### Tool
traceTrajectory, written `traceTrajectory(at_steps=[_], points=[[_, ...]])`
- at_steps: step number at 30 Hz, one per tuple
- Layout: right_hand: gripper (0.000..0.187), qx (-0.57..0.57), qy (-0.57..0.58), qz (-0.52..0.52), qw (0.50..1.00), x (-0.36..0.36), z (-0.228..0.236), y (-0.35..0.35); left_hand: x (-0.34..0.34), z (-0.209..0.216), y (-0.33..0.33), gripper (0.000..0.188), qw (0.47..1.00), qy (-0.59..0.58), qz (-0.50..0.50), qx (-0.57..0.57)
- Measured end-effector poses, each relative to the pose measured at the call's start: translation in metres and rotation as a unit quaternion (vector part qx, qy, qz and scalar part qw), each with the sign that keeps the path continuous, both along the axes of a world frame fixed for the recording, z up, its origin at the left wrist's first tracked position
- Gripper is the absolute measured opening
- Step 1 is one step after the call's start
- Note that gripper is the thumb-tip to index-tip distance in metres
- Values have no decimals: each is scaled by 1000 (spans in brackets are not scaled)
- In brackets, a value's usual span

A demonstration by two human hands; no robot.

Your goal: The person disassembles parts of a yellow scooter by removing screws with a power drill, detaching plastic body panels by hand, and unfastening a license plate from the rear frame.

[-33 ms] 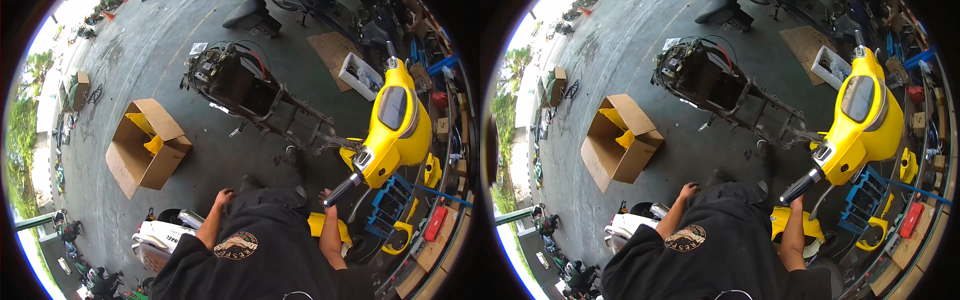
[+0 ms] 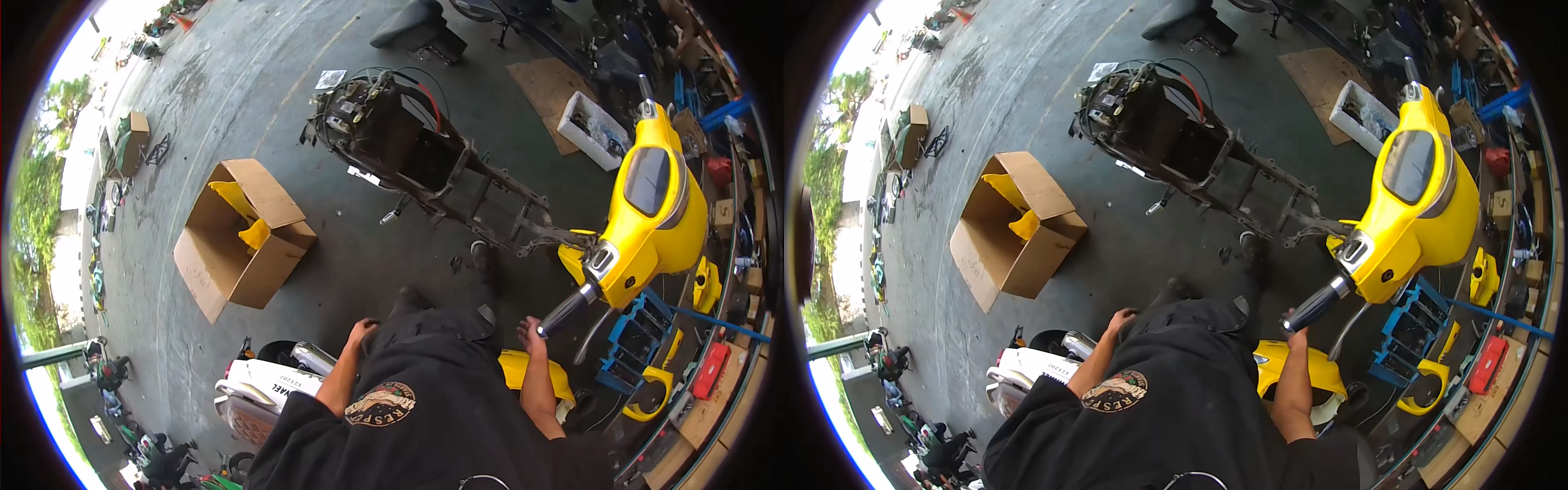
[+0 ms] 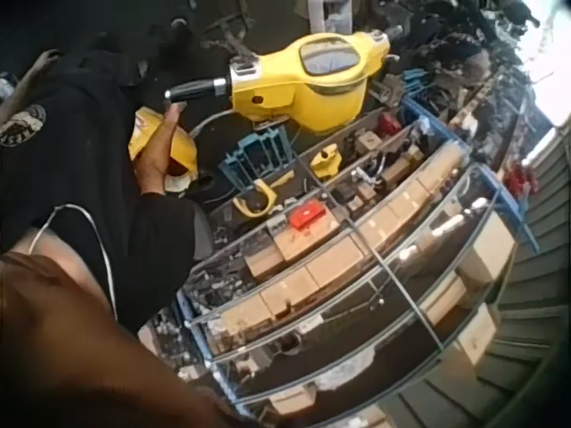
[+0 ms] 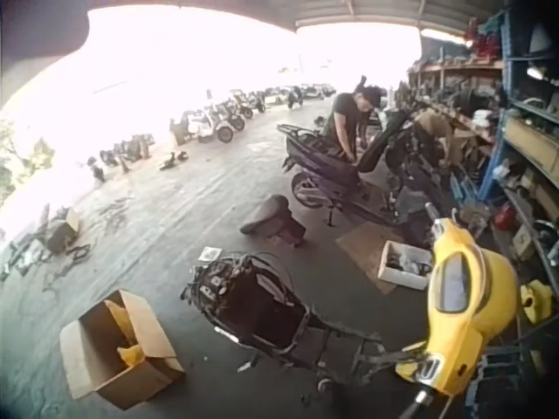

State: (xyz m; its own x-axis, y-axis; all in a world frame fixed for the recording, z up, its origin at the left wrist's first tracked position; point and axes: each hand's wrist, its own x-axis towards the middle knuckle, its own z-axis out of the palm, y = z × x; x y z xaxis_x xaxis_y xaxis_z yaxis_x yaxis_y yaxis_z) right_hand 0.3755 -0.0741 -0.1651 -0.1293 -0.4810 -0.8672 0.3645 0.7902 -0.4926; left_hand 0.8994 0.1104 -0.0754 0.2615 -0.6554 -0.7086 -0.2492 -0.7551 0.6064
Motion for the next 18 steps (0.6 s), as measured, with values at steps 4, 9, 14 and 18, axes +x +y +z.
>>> traceTrajectory(at_steps=[4,9,14,18], points=[[23,223,161,332,902,105,56,64,28,24,134,33,944,-21,313,107],[33,-211,258,643,690,200,39,52,78,64,189,35,850,-57,521,55],[21,-21,42,413,909,340,93,-39,140,61,167,36,886,-28,459,61],[21,-130,109,452,876,385,134,-118,184,58,58,35,891,15,449,-60]])
